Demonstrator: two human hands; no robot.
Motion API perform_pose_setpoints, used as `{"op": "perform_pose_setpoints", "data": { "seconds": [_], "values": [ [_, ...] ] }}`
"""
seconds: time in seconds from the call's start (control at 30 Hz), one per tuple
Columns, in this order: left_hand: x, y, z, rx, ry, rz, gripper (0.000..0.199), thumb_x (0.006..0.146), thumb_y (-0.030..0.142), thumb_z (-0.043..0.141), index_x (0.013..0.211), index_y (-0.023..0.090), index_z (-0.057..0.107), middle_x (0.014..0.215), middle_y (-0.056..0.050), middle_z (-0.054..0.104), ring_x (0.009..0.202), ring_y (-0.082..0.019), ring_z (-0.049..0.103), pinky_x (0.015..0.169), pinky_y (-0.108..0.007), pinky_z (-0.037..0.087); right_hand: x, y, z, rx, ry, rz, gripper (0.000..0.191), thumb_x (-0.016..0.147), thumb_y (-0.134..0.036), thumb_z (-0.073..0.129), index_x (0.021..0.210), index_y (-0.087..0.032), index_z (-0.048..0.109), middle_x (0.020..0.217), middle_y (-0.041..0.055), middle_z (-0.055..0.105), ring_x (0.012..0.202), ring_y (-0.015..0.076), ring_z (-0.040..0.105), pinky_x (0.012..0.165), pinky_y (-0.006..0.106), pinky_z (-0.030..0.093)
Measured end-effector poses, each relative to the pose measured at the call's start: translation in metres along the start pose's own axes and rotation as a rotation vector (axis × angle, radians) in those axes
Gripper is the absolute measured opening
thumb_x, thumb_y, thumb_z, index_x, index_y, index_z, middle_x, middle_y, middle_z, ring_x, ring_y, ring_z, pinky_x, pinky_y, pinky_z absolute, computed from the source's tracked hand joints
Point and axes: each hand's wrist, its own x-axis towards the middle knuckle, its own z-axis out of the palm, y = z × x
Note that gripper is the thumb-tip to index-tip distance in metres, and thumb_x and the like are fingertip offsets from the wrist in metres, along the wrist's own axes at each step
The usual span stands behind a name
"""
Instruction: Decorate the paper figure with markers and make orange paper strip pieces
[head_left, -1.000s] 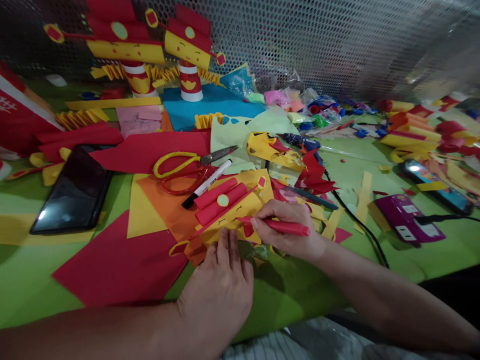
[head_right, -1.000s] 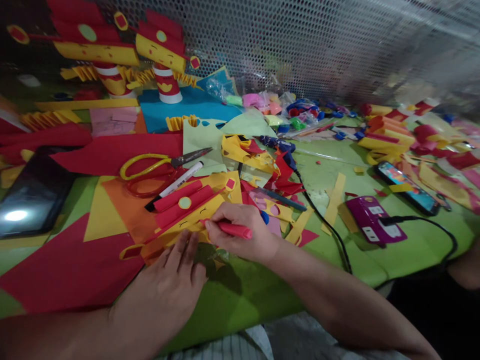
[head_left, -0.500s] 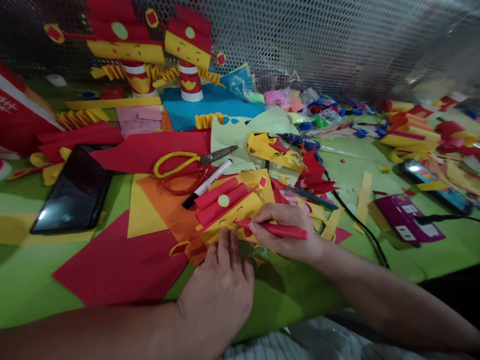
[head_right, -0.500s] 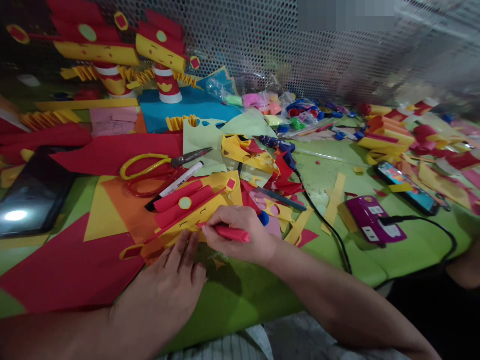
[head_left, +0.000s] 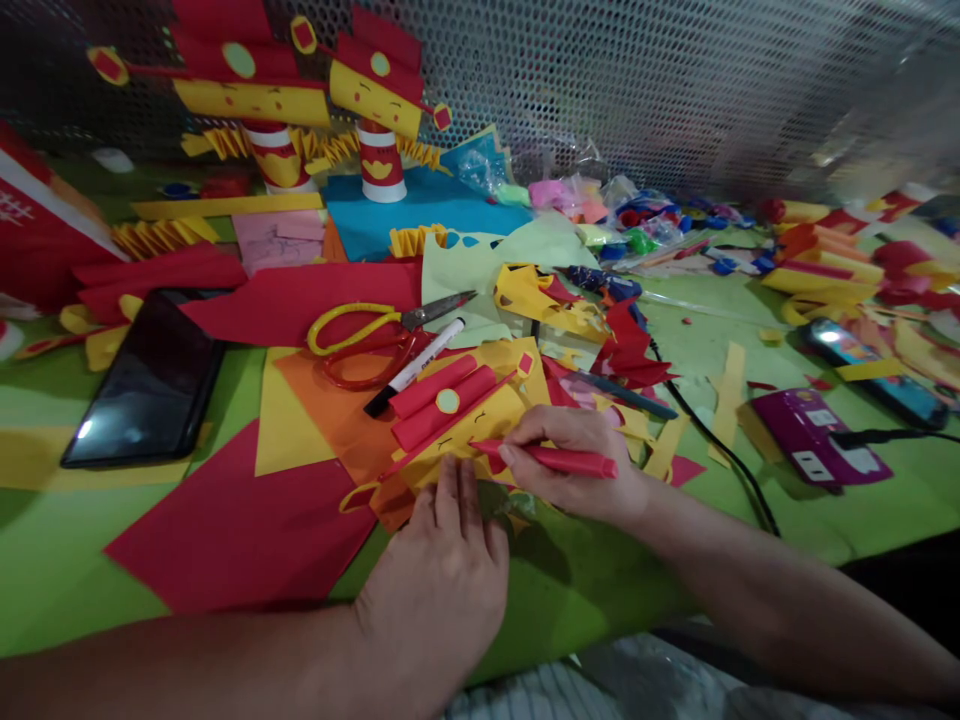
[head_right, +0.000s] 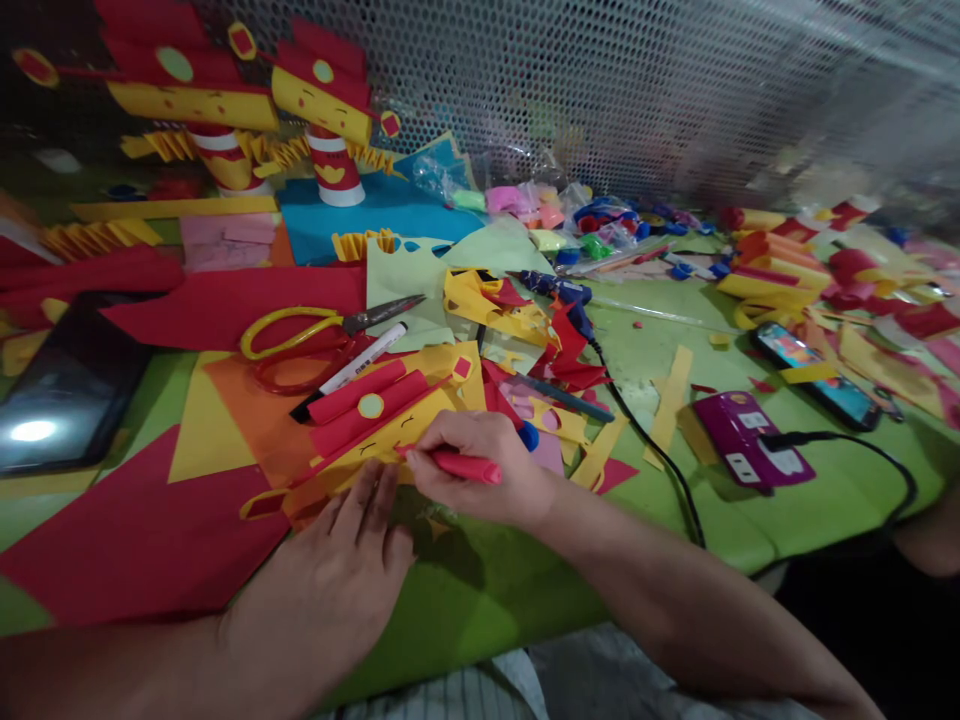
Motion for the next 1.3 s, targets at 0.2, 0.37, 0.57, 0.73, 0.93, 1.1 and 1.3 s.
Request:
{"op": "perform_pose_setpoints", "data": {
  "seconds": [0.2, 0.37, 0.57, 0.73, 0.93, 1.1, 1.3],
  "values": [
    [0.0002, 0.0008, 0.0005, -0.006, 0.025, -0.009, 0.011, 0.068, 0.011, 0.053, 0.061, 0.009, 0.062, 0.101, -0.029, 0.065, 0.090, -0.034, 0.067, 0.065, -0.038, 0.055, 0.0006, 0.0007, -0.0011, 0.001, 0.010, -0.013, 0.016, 0.076, -0.016, 0.056, 0.062, -0.019, 0.050, 0.050, -0.0026, 0.060, 0.042, 0.0047, 0.052, 0.041, 0.013, 0.037],
    [-0.0006, 0.0001, -0.0001, 0.000, 0.004, 0.002, 0.013, 0.071, 0.011, 0.051, 0.066, 0.008, 0.063, 0.101, -0.028, 0.066, 0.091, -0.034, 0.066, 0.066, -0.039, 0.054, 0.0008, 0.0009, -0.0019, 0.006, 0.011, -0.007, 0.016, 0.076, -0.016, 0.057, 0.062, -0.019, 0.049, 0.051, -0.0029, 0.060, 0.042, 0.0049, 0.052, 0.040, 0.013, 0.037],
    [-0.0027, 0.0004, 0.0012, -0.002, -0.010, -0.003, 0.013, 0.075, 0.012, 0.051, 0.074, 0.008, 0.063, 0.102, -0.028, 0.065, 0.095, -0.036, 0.065, 0.068, -0.040, 0.051, 0.0010, 0.0016, -0.0026, -0.007, 0.020, -0.002, 0.016, 0.076, -0.017, 0.056, 0.061, -0.020, 0.051, 0.052, -0.0024, 0.061, 0.043, 0.0063, 0.054, 0.041, 0.015, 0.040],
    [-0.0024, 0.0002, 0.0001, 0.000, -0.032, -0.002, 0.013, 0.076, 0.012, 0.051, 0.075, 0.007, 0.063, 0.105, -0.028, 0.064, 0.095, -0.035, 0.065, 0.069, -0.040, 0.051, 0.0012, 0.0029, -0.0027, 0.007, 0.024, 0.002, 0.016, 0.075, -0.015, 0.057, 0.060, -0.019, 0.053, 0.051, -0.0017, 0.061, 0.042, 0.0056, 0.053, 0.041, 0.014, 0.039],
    [-0.0020, 0.0005, 0.0008, 0.002, -0.011, 0.003, 0.014, 0.075, 0.013, 0.052, 0.074, 0.006, 0.064, 0.104, -0.029, 0.064, 0.096, -0.037, 0.064, 0.068, -0.040, 0.053, 0.0003, 0.0050, -0.0017, 0.032, 0.029, 0.015, 0.016, 0.076, -0.016, 0.057, 0.061, -0.018, 0.054, 0.052, -0.0016, 0.061, 0.043, 0.0060, 0.054, 0.040, 0.014, 0.040],
    [-0.0013, 0.0000, 0.0008, 0.016, -0.019, -0.003, 0.014, 0.074, 0.014, 0.053, 0.071, 0.007, 0.065, 0.103, -0.027, 0.065, 0.095, -0.035, 0.065, 0.067, -0.039, 0.054, 0.0000, 0.0057, -0.0016, 0.015, 0.024, 0.026, 0.016, 0.077, -0.018, 0.056, 0.062, -0.019, 0.053, 0.053, -0.0021, 0.062, 0.043, 0.0061, 0.053, 0.040, 0.015, 0.040],
    [-0.0017, 0.0007, -0.0001, 0.018, -0.017, 0.002, 0.015, 0.076, 0.014, 0.052, 0.071, 0.007, 0.064, 0.103, -0.028, 0.065, 0.096, -0.035, 0.065, 0.068, -0.039, 0.053, 0.0002, 0.0051, -0.0013, 0.013, 0.028, 0.029, 0.016, 0.077, -0.018, 0.056, 0.062, -0.020, 0.053, 0.053, -0.0022, 0.062, 0.042, 0.0063, 0.053, 0.039, 0.016, 0.039]
  ]
}}
